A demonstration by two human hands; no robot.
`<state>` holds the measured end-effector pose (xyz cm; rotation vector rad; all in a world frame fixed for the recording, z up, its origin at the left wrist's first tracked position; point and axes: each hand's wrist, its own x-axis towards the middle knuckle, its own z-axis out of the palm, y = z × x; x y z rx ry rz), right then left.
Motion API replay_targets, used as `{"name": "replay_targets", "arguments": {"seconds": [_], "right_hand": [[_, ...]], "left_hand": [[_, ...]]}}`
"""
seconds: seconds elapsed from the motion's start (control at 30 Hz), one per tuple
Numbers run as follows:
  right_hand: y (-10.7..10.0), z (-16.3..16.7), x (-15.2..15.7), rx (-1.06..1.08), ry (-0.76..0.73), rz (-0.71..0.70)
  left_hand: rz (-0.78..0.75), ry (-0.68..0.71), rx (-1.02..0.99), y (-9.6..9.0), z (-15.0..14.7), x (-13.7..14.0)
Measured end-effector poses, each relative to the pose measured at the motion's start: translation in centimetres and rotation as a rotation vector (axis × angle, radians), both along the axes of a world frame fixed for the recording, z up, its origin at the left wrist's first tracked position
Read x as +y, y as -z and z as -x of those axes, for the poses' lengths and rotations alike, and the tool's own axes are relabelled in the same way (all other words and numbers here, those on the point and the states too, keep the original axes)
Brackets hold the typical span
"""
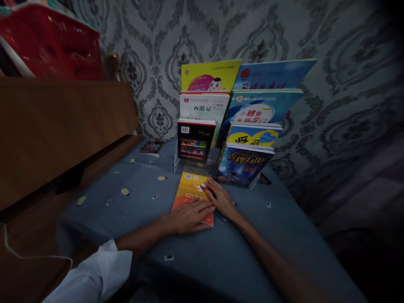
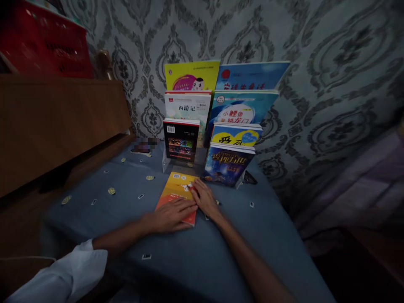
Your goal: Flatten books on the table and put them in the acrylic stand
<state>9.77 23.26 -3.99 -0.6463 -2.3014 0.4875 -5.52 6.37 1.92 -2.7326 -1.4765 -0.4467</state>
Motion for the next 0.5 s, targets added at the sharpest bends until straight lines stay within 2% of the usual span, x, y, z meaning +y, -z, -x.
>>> {"name": "replay_targets", "arguments": {"seconds": [0.13,0.27,0.43,0.5], "right_hand": [[-0.1,0.0,-0.2,-0.018,0.000,0.010],[0.0,0.1,-0.3,-0.024,0.013,-0.011],[-0.8,0.3,-1.2,-0.081,0.059,0.006],[-1.4,0.3,-1.6,-0.075,0.075,0.000]], "left_hand": [[0.134,-0.023,-0.101,-0.5,0.8,0.1],[0.243,-0.084,-0.114,-0.3,3.3,2.1],[0.174,-0.345,-0.154,1.2,7.9,6.4],[0.130,-0.382,-0.203,2.1,9.0,7.8]]}}
